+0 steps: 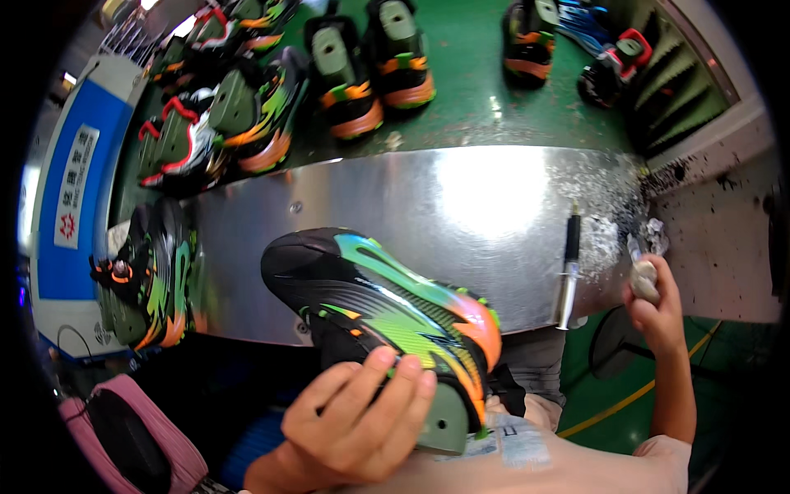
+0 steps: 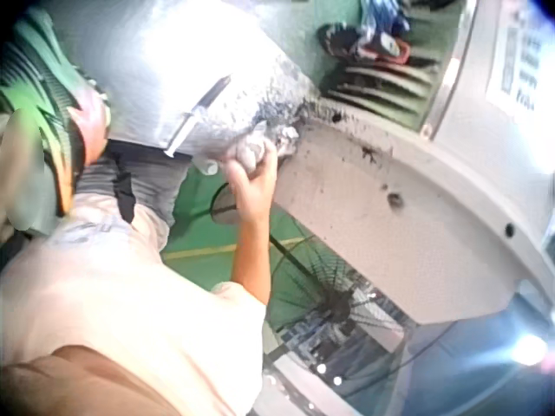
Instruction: The person picks up shoes from a conveyor belt, uses a syringe to apply adhesive to the seams of the soles, and refills the syringe from a larger bottle.
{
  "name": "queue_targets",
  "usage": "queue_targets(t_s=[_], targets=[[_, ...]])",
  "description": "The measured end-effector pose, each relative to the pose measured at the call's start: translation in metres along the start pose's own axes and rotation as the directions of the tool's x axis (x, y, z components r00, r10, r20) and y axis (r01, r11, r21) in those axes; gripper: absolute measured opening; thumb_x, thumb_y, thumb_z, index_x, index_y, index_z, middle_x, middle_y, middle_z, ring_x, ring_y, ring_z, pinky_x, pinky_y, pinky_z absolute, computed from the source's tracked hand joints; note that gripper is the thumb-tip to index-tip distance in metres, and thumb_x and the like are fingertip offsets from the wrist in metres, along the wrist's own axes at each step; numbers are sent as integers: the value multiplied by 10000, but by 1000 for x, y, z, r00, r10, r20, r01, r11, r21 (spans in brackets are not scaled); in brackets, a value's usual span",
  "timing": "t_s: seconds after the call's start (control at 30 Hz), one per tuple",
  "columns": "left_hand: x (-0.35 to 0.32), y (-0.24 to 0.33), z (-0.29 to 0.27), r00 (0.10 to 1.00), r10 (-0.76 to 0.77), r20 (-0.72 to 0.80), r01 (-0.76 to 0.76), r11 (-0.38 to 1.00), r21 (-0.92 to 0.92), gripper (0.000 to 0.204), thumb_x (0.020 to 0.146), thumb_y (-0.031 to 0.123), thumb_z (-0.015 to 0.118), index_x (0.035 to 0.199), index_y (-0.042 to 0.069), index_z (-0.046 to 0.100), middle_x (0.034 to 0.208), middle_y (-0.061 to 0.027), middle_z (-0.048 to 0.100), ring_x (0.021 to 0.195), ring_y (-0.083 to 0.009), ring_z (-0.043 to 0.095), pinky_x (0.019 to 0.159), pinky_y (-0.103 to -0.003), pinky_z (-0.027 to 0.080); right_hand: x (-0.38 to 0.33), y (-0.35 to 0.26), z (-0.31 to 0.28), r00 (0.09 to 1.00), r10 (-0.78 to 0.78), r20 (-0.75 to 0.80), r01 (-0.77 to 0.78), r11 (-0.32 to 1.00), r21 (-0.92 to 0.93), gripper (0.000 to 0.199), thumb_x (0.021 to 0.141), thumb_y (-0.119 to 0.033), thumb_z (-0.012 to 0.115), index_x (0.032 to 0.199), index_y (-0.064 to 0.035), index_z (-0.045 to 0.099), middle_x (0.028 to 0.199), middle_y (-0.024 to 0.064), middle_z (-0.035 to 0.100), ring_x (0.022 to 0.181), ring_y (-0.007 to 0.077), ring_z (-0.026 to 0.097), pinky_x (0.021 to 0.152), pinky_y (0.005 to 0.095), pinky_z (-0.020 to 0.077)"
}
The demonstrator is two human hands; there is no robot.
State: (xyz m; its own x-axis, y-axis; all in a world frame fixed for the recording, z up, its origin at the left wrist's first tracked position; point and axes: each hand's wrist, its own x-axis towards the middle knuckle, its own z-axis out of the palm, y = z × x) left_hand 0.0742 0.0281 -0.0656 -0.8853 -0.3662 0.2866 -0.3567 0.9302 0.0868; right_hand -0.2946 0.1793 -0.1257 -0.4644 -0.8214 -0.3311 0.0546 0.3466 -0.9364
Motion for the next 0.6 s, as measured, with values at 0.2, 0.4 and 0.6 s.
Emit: queue_targets(t_s=[0.2,0.4,0.6], targets=[[-11,14,10,977,-130,-170,132,991,3,161,850,97,587,924,95,730,990,-51,690,977,-220,665,797,-310,506,0,-64,104,851,-380,363,60,757,651,866,699,-745,654,1125,-20,445,718,67,533,518,81,452,390,185,358],[-17,8,16,970,-106,-217,106,994,-12,175,835,116,581,925,87,728,995,-62,693,977,-226,662,813,-320,492,26,-73,196,708,-270,653,-247,772,586,1013,766,-880,305,1201,25,437,659,27,488,538,73,410,482,210,321],[-26,5,24,962,-89,-256,89,996,-11,212,834,128,545,929,74,726,995,-68,694,978,-232,661,849,-338,471,35,-70,212,703,-178,689,-299,805,513,991,786,-864,297,1196,27,438,646,25,474,536,77,386,492,214,304]])
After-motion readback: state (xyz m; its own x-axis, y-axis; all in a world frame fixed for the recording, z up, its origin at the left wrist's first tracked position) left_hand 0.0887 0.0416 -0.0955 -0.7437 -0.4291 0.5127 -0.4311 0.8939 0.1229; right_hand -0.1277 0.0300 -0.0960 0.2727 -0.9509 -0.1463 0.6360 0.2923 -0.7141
